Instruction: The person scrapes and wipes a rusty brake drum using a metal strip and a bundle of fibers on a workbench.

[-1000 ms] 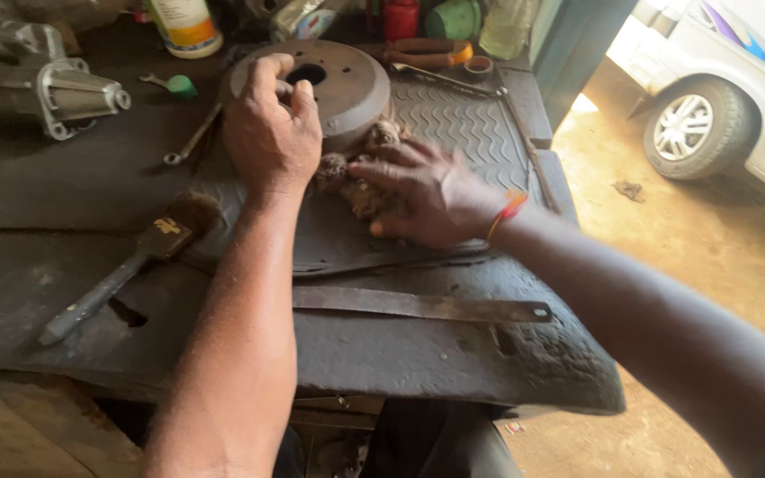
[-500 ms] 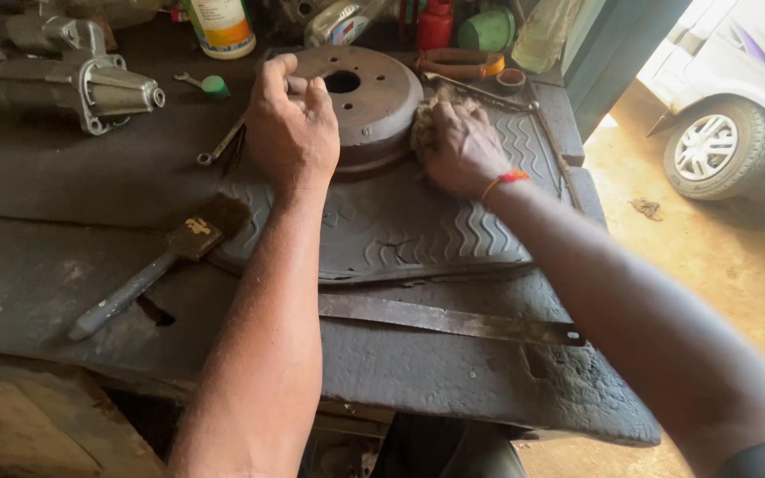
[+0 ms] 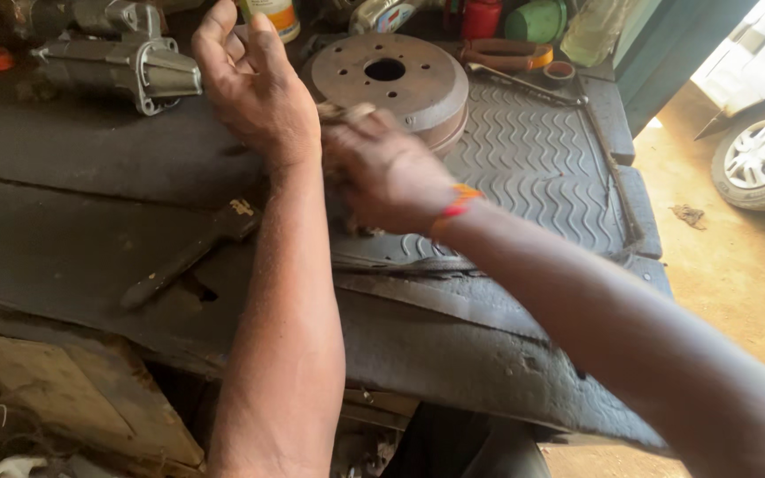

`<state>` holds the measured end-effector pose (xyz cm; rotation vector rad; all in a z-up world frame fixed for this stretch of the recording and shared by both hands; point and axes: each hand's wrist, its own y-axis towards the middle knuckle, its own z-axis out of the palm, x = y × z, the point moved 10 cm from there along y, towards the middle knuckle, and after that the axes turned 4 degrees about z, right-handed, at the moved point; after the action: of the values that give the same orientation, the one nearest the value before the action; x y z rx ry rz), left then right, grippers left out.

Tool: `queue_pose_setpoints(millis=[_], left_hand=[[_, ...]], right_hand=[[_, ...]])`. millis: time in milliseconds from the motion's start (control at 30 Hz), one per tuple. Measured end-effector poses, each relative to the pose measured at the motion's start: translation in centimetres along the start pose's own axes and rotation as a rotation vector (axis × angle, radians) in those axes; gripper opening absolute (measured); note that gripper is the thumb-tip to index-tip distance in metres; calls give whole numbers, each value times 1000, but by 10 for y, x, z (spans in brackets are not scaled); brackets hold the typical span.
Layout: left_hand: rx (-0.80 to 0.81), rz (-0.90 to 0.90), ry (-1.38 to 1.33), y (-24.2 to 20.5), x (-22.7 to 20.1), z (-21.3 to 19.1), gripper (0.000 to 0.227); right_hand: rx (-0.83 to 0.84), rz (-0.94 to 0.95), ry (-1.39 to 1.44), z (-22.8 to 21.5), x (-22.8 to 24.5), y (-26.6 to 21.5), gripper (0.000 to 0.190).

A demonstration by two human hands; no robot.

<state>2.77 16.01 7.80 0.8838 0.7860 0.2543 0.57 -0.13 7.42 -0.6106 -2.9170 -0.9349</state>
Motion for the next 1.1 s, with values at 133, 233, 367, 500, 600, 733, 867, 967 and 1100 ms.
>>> queue_pose_setpoints(millis=[133,233,367,500,600,733,867,967,1100], left_hand=[[54,47,142,1,-17,4,26],[109,124,69,-3,-29,14,23],[139,76,120,-6,-22,20,23],[171,0,335,-14,-8,21,25],[216,47,366,-21,-13,30,27],[252,68,288,-25,-21,34,28],[242,122,301,-23,-34,35,27],[290,110,290,-31,-40,47,29],[415,182,258,-43,-56,60,30]], right_hand=[[71,-68,-52,53,13,18,51],[206,95,35,63,5,15,53],[366,-114,-253,48,24,-1,45],[344,56,-46,2,8,-45,31],[178,-69,-37,-53,-8,-85,30],[348,97,-431,-104,-95,-138,32],[609,808,-753,-165,-200,-213,28],[391,726,-839,-211,-202,-218,18],[334,273,-677,-158,-152,-157,35]])
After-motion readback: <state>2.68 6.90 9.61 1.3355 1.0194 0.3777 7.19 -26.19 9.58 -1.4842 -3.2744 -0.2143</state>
